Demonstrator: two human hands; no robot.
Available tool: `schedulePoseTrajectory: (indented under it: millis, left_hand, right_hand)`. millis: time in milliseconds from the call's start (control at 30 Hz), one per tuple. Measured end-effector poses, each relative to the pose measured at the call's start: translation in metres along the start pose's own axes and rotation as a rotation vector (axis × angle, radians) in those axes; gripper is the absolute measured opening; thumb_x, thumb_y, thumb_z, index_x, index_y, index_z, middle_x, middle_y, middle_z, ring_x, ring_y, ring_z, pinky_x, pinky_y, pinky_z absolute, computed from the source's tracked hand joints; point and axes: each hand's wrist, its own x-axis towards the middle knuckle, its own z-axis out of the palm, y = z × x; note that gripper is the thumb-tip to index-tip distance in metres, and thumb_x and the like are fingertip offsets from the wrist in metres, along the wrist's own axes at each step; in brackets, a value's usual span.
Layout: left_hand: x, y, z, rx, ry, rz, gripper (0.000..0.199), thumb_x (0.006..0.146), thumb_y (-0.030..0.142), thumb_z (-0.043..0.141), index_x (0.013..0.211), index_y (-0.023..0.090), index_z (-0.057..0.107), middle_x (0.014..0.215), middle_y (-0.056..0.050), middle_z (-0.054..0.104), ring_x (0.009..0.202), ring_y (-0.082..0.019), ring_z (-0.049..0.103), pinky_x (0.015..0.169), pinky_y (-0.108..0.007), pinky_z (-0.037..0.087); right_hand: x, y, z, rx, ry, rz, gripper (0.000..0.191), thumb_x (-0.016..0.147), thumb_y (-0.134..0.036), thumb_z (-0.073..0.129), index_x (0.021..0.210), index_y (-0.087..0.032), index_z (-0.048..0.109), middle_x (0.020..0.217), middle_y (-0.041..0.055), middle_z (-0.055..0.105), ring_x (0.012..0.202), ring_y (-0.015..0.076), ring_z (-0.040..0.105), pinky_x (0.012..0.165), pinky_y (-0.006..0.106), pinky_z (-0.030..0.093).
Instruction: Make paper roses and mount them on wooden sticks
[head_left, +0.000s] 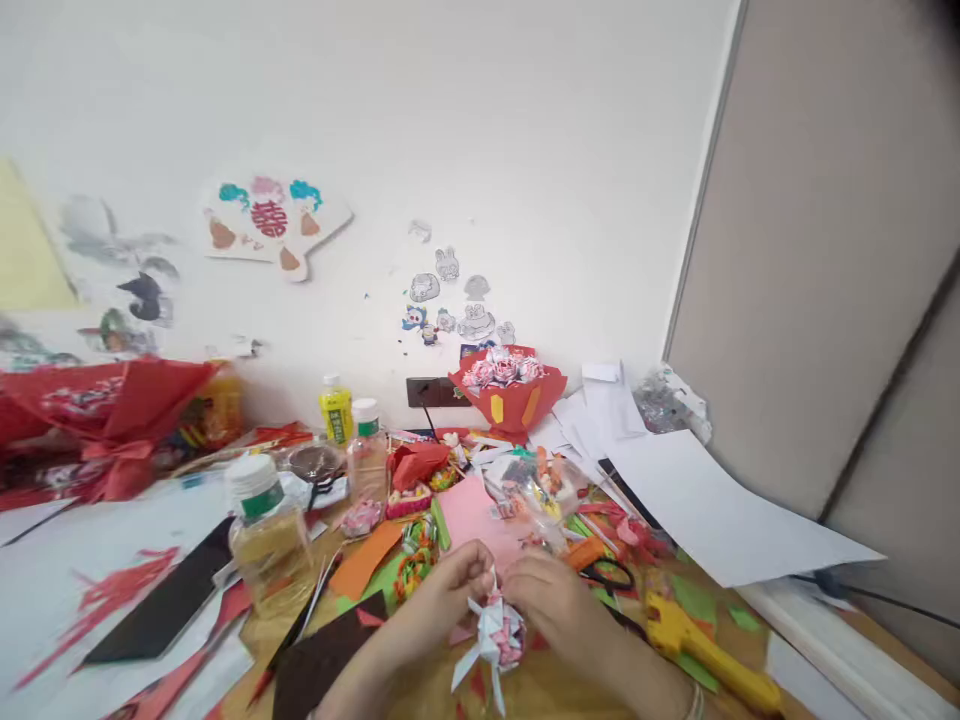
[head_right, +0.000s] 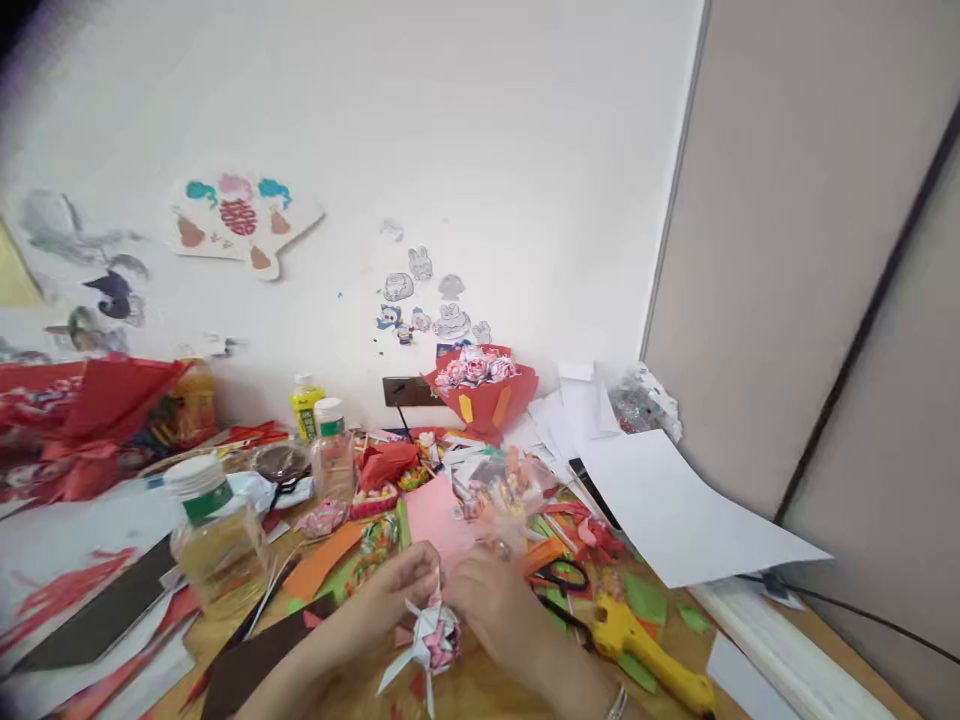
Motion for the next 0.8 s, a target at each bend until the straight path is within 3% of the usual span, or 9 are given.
schedulePoseTrajectory:
  millis: [233,567,800]
  left_hand:
    - [0.0024,-0.0008,-0.0017,-0.009,-0.009,0.096,0.047,0.063,0.059,0.068,0.071,0.019,0.046,0.057,0.008,0.043,0.053,-0.008,0.039,0.05,-0.02,0.027]
    - [0.0057,-0.0033,-0.0011,0.011,0.054,0.075,0.051,0.063,0.066,0.062,0.07,0.02,0.042,0.056,0.01,0.038,0.048,-0.006,0.034,0.046,-0.019,0.024]
    - [0.0055,-0.0022,-0.0042,0.02,0.052,0.121,0.048,0.062,0.062,0.065,0.071,0.019,0.044,0.056,0.009,0.04,0.051,-0.008,0.037,0.047,-0.02,0.027]
  right_hand:
    - [-0.0021,-0.0003,0.0009,0.131,0.007,0.221,0.021,0.095,-0.03,0.041,0.095,-0.022,0.06,0.093,0.0031,0.065,0.09,0.0156,0.056,0.082,0.029,0.043]
    - [-0.0043,0.003,0.0054,0.073,0.065,0.14,0.029,0.097,-0.025,0.032,0.089,-0.019,0.059,0.083,0.0053,0.061,0.081,0.0167,0.053,0.074,0.03,0.044]
    - [0.0,-0.0028,0.0008,0.235,0.015,0.273,0.02,0.094,-0.027,0.042,0.099,-0.022,0.061,0.094,0.0042,0.063,0.091,0.0161,0.054,0.082,0.03,0.041]
